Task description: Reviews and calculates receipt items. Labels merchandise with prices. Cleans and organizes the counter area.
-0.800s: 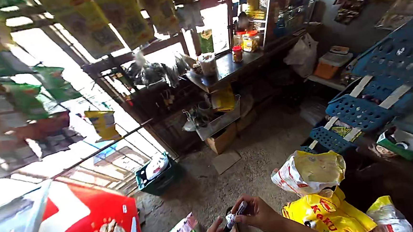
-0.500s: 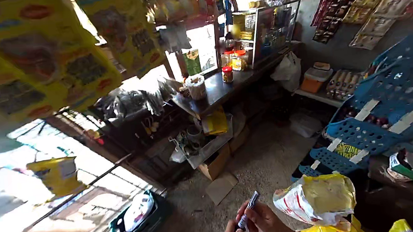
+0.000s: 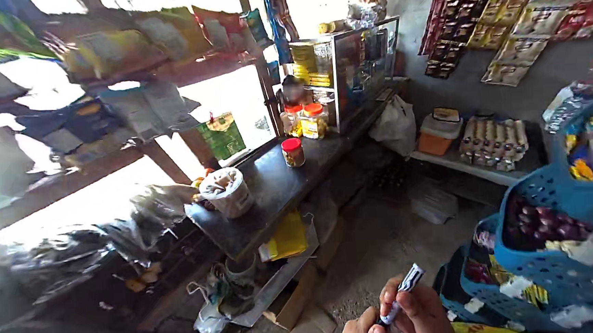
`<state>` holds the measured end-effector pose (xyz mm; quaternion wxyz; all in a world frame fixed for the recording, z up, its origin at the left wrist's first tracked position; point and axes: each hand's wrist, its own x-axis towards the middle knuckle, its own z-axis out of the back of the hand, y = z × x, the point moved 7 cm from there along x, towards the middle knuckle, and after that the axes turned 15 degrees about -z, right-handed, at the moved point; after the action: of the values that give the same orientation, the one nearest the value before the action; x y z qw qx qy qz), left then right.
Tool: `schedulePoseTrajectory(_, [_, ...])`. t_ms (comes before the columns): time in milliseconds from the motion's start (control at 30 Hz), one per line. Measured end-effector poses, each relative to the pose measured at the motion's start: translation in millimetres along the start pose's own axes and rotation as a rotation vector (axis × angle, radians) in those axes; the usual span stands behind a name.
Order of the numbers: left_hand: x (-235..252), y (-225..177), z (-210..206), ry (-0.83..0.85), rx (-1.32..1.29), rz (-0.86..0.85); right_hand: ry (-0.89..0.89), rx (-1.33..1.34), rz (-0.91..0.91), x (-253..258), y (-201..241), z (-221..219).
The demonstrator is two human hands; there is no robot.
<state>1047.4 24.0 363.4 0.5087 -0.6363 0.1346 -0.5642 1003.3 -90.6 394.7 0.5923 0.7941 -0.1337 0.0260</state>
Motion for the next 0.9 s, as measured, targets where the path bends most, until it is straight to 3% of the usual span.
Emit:
schedulePoseTrajectory(67, [32.4,22.8,9.3,0.026,0.057,0.027,-0.19,0.08,0.032,32.5,23.8,50.4])
schedulePoseTrajectory(133, [38.3,63.4,21.1,-0.005,0.073,0.152,-0.454,0.169,0.234,63.8,87.6,132.4])
schedulePoseTrajectory(167, [38.3,82.5,26.8,-0.022,0.07,0.211,-0.486,0.1,0.389,74.8,123.0,164.3])
schedulePoseTrajectory(233, [65.0,98.2,45.9,-0.032,0.116,0.227,-0.376,-0.213,0.516,109.1,156.8,173.1])
schedulePoseTrajectory(333, [130.0,92.0,78.6,-0.042,0.186,0.098,-0.202,-0.762,0.358,171.0,106.1,137.6])
schedulePoseTrajectory(400, [172.1,94.0,103.1,-0.066,0.261,-0.03,-0.163,-0.93,0.366,210.8,67.8,129.1])
schedulePoseTrajectory(633, [245.3,151.9,175.5,-0.093,0.605,-0.097,-0.182,-1.167,0.589,309.6,33.0,133.6])
schedulePoseTrajectory(800, [285.1,178.9,224.9,-0.08,0.571,-0.139,-0.093,-1.041,0.562,387.4,25.8,135.2])
schedulePoseTrajectory(900, [294.3,192.9,248.9,-0.111,0.72,-0.092,-0.05,-1.06,0.551,422.6,6.3,135.0])
